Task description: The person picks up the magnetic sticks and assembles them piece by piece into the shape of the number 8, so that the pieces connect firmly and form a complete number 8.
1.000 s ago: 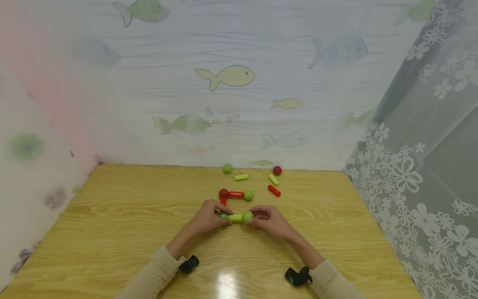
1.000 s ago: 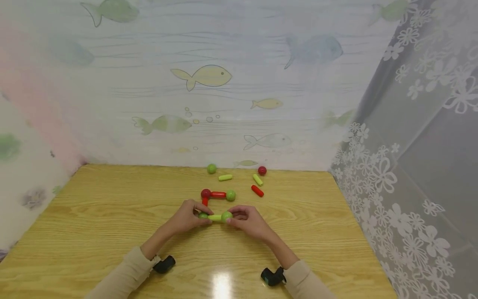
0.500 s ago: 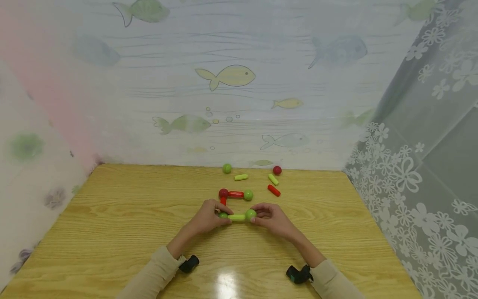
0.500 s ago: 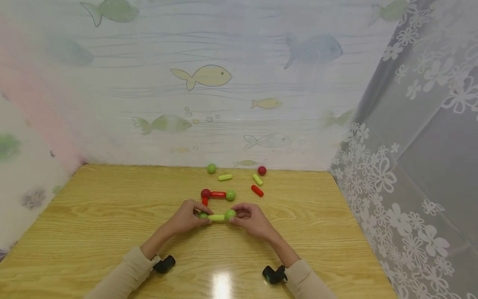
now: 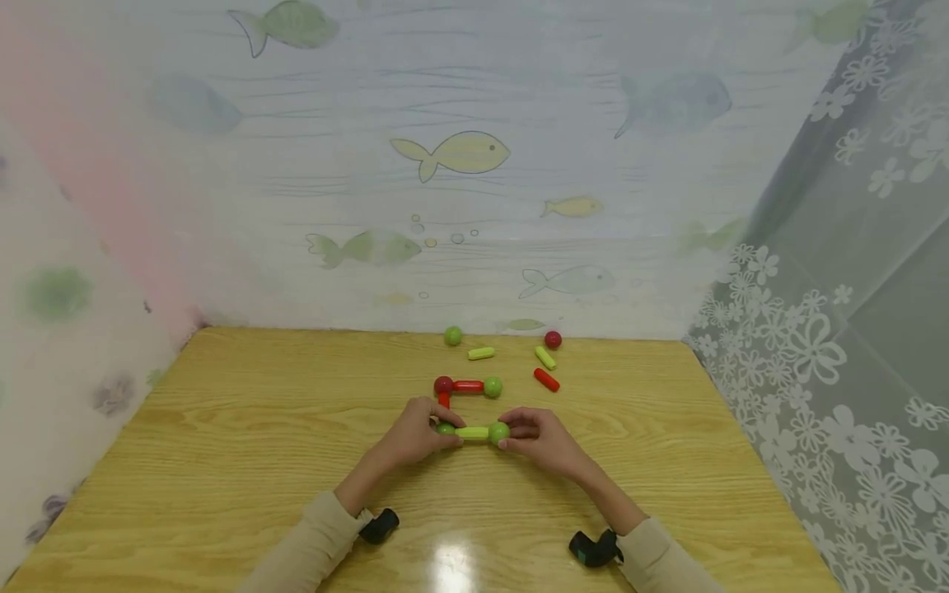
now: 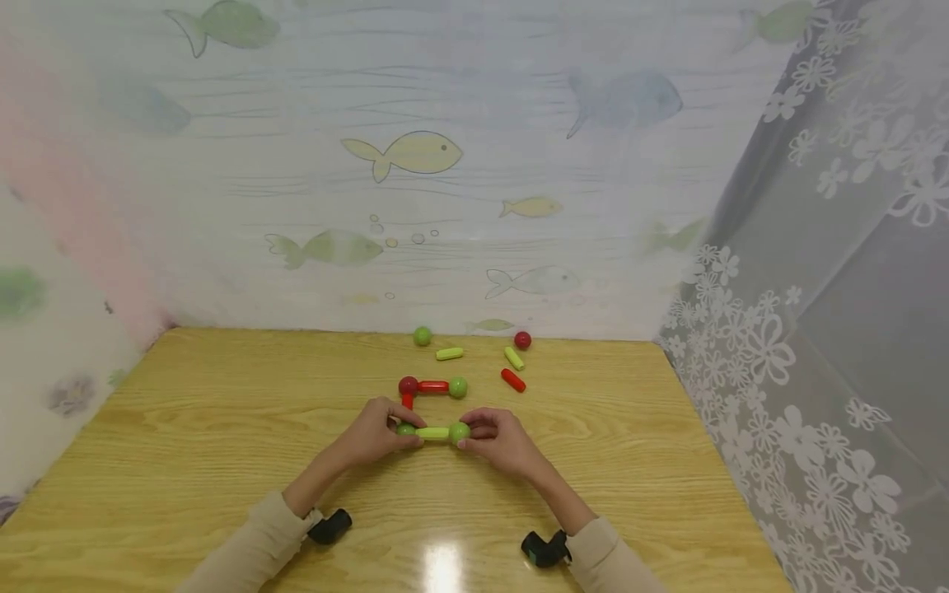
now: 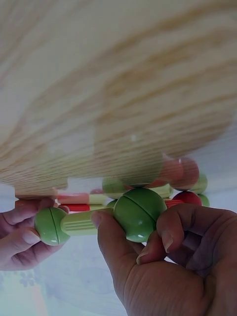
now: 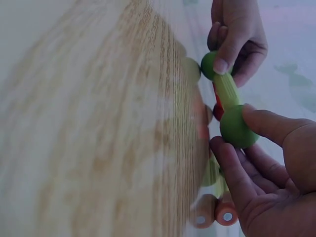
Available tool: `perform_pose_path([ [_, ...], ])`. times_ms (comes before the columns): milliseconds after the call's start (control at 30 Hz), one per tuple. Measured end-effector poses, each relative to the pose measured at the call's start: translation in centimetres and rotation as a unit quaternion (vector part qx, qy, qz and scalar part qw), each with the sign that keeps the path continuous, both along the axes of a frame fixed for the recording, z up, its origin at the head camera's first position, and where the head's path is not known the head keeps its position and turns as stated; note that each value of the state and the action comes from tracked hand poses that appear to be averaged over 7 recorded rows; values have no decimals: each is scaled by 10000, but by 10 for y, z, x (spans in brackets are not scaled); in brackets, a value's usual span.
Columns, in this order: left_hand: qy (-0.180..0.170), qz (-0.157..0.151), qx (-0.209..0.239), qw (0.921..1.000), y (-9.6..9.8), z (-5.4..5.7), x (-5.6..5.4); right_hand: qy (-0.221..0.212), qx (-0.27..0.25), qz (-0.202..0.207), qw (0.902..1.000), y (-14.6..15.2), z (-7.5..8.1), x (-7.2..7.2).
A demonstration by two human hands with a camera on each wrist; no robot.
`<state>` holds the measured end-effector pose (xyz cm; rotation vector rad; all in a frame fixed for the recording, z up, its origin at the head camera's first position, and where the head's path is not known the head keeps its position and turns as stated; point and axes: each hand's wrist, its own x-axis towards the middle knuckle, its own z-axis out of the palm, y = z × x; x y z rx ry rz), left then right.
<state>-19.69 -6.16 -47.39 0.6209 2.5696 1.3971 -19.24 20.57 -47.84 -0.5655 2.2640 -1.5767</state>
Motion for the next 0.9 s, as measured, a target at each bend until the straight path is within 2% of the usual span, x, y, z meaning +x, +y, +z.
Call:
perform_pose_path([
  [400,-23,74,17,10000,-1,1,0,169,132,12,9998,0,0,-2],
  [733,87,-46,-16,9999,0,0,-1,224,108,21,9997,1,0,0],
  [900,54,-59,-13,10000,0,-1,-1,298,272,9,9992,4,4,-1],
])
